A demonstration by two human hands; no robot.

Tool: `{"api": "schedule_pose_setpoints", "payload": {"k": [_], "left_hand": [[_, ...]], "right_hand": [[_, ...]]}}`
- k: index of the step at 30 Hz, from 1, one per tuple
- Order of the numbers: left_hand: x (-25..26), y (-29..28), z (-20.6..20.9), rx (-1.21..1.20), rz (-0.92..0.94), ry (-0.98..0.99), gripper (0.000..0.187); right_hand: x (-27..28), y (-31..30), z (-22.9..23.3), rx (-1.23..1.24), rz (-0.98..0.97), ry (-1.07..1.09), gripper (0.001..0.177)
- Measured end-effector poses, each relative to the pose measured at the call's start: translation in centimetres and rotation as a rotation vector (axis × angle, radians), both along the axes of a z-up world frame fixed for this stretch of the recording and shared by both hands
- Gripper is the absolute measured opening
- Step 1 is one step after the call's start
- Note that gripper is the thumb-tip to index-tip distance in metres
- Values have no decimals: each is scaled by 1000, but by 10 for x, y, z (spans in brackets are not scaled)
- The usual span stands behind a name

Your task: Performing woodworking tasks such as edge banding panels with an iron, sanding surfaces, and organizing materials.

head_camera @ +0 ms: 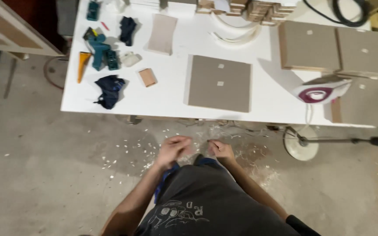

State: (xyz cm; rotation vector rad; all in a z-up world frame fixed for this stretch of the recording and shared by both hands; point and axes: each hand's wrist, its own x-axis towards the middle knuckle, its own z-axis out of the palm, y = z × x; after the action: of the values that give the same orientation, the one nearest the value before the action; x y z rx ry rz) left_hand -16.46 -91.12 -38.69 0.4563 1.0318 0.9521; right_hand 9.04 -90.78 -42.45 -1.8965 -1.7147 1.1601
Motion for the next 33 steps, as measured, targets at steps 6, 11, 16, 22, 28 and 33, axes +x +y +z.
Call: {"api": "schedule_pose_setpoints", "payload": {"k": [6,11,16,22,28,33], "left_hand": [[-30,-1,-45,0,91,178,27],[-12,38,9,57,-121,473,42],[7,104,-40,6,-149,668,48],[52,160,-46,16,-145,1075,47],[73,197,-79,37,-117,1171,39],[64,198,-109,-95,-8,1150,31]], "right_hand": [[61,6,-10,-108,-359,-7,30],[143,44,-90,851,174,-763,15],[151,109,-29,241,-374,151,31],[180,167,-46,114,-405,93,52],[182,184,-69,128,-396,108,52],[184,175,-65,173,-472,140,34]]}}
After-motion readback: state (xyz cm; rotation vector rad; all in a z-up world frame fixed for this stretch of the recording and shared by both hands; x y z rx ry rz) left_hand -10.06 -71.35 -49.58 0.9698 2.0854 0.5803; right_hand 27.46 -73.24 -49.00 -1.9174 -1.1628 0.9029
